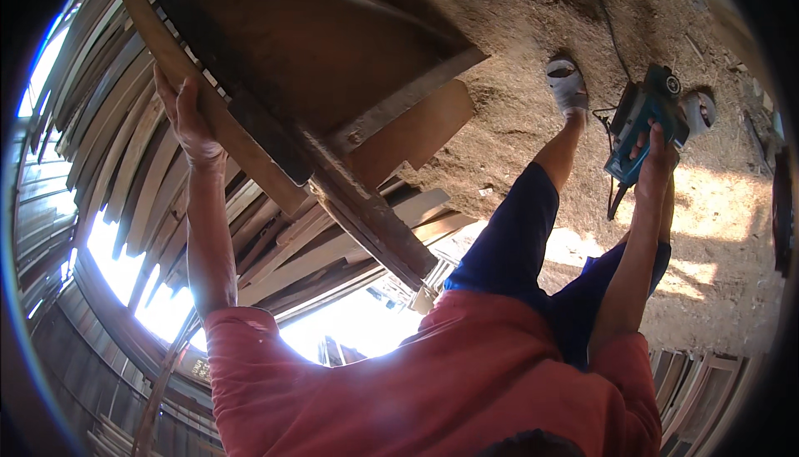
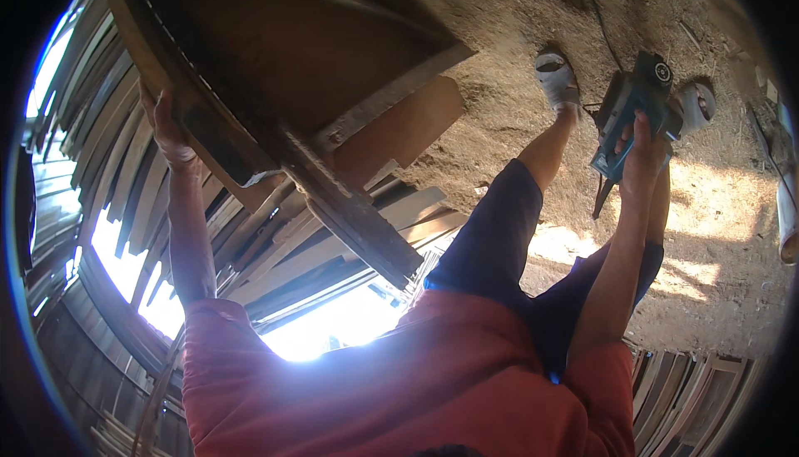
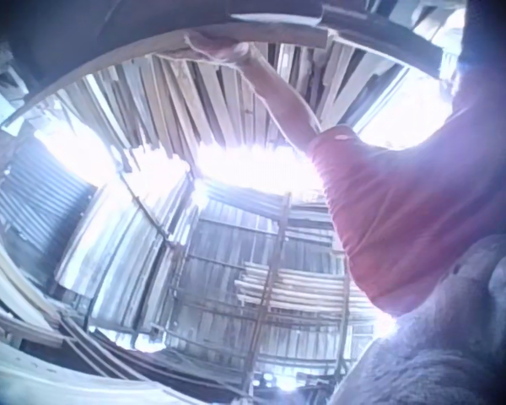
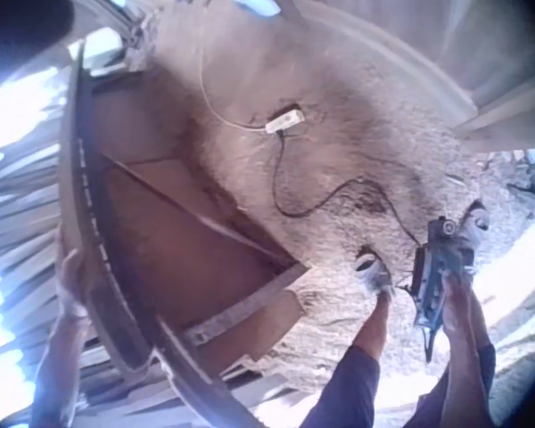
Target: The person uses an electric planer to smooth the surface and edges of a large wooden door, then uses a hammer and a small tool to work on the door's joints.
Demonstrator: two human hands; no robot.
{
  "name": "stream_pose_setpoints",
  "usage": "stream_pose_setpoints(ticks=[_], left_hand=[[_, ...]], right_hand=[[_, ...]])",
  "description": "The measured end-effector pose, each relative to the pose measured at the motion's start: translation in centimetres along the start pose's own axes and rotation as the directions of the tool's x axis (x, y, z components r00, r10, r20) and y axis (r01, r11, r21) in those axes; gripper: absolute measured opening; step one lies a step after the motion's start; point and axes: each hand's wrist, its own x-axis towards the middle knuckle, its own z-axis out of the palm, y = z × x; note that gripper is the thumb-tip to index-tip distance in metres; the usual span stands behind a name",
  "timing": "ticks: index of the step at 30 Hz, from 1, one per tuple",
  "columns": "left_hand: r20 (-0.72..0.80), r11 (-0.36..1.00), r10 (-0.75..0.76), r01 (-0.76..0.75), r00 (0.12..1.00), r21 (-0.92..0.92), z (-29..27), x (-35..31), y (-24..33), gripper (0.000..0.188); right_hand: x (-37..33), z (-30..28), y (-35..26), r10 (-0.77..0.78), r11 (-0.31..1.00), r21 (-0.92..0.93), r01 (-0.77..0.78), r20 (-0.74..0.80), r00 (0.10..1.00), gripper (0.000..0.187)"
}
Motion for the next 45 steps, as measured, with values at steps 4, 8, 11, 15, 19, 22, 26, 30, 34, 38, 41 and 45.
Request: stream_pose_setpoints(ticks=[4, 8, 11, 15, 19, 22, 26, 30, 34, 38, 41, 45], left_hand=[[-0.003, 0.890, -0.356, 0.338, 0.934, -0.306, 0.6, 0.6, 3.3, 0.060], [0.019, 0.788, -0.479, 0.440, 0.877, -0.431, 0.9, 1.2, 4.6, 0.063], [0.002, 0.897, -0.337, 0.321, 0.942, -0.305, 0.7, 1.2, 3.1, 0.067], [-0.012, 0.788, -0.498, 0.447, 0.867, -0.423, 1.1, 2.0, 3.9, 0.063], [-0.123, 0.943, -0.327, 0.315, 0.937, -0.109, 1.3, 0.0, 2.1, 0.064], [-0.230, 0.967, -0.252, 0.234, 0.940, -0.103, 3.0, -0.4, 1.7, 0.068], [-0.199, 0.915, -0.404, 0.393, 0.893, -0.090, 4.7, -2.4, 1.0, 0.079], [-0.177, 0.851, -0.526, 0.515, 0.832, -0.108, 3.1, -1.0, 3.2, 0.089], [-0.187, 0.845, -0.532, 0.531, 0.826, -0.059, 0.8, -0.1, 4.5, 0.091], [-0.176, 0.832, -0.554, 0.550, 0.814, -0.076, -0.4, -0.9, 4.8, 0.089], [-0.161, 0.814, -0.580, 0.564, 0.798, -0.139, -1.5, -1.9, 5.0, 0.089], [-0.149, 0.810, -0.585, 0.564, 0.797, -0.163, -1.9, -1.1, 5.9, 0.090]], right_hand=[[0.9, -0.6, 0.3, 0.017, 1.000, 0.023, -0.017, 0.019, 1.000, 0.027], [0.8, -0.4, -0.5, -0.007, 1.000, 0.017, 0.007, 0.039, 0.999, 0.029], [0.5, -0.4, -1.6, -0.041, 0.999, -0.004, 0.041, 0.050, 0.998, 0.031], [-1.1, -0.5, -3.4, -0.065, 0.994, -0.089, 0.070, 0.053, 0.996, 0.037], [-6.2, 1.8, -7.7, -0.085, 0.983, -0.151, 0.100, 0.105, 0.991, 0.030], [-9.9, 2.9, -11.9, -0.112, 0.971, -0.193, 0.145, 0.173, 0.979, 0.026], [-15.4, 5.2, -19.2, -0.124, 0.932, -0.286, 0.224, 0.327, 0.937, 0.029], [-23.7, 10.3, -29.8, -0.308, 0.898, -0.182, 0.400, 0.389, 0.868, 0.023], [-30.5, 16.9, -39.2, -0.472, 0.833, -0.011, 0.552, 0.504, 0.723, 0.028], [-36.8, 24.4, -44.5, -0.545, 0.824, 0.243, 0.511, 0.583, 0.602, 0.029], [-39.0, 29.8, -46.5, -0.495, 0.864, 0.311, 0.397, 0.674, 0.548, 0.030], [-39.7, 34.0, -50.0, -0.428, 0.833, 0.130, 0.537, 0.766, 0.479, 0.031]])
